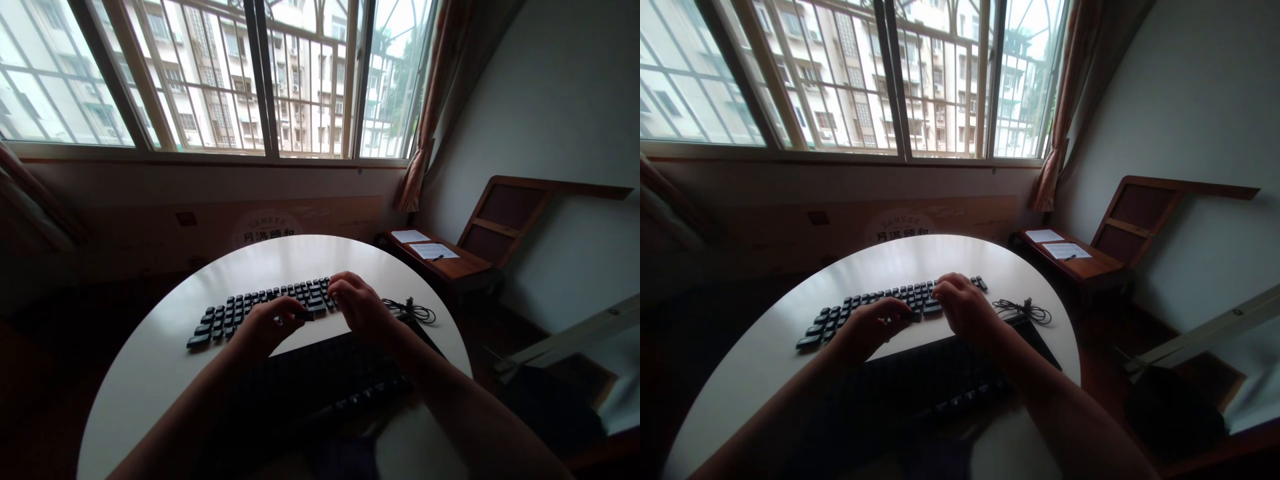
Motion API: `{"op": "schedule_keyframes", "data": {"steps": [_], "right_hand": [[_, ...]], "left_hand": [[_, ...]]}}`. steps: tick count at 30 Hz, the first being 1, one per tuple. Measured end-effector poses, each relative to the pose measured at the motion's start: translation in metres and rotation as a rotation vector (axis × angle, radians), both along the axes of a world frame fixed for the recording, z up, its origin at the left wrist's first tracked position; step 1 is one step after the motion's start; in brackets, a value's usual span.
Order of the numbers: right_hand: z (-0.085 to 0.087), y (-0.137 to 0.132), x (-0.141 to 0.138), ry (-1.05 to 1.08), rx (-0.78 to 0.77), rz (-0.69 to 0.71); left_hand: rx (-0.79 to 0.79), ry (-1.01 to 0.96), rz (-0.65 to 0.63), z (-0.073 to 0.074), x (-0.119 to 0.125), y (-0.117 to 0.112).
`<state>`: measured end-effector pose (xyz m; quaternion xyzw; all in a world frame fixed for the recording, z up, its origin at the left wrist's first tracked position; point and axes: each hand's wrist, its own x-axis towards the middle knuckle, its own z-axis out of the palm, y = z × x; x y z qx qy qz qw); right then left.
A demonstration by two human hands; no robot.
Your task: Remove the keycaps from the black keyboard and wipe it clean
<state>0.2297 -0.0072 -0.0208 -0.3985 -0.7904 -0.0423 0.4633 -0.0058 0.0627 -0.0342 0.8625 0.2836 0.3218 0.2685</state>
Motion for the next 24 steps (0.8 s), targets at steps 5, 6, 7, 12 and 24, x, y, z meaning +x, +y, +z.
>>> {"op": "schedule_keyframes", "data": {"steps": [5, 6, 7, 12, 24], "right_hand": [[-0.006, 0.000, -0.006, -0.137, -0.071, 0.076], [-0.007, 0.000, -0.006, -0.157, -0.054, 0.066], [-0.008, 0.000, -0.007, -0.172, -0.040, 0.062], [-0.013, 0.002, -0.010, -0.191, -0.066, 0.137], [0.001, 0.013, 0.032, -0.051, -0.320, -0.438]], "left_hand": [[-0.007, -0.047, -0.012, -0.001, 0.000, 0.000], [-0.003, -0.054, -0.011, -0.001, 0.000, 0.000], [-0.002, -0.055, -0.013, -0.001, 0.000, 0.001], [-0.001, -0.017, -0.030, 0.003, 0.002, -0.004], [0.025, 0.125, -0.010, 0.004, 0.001, -0.003]]}}
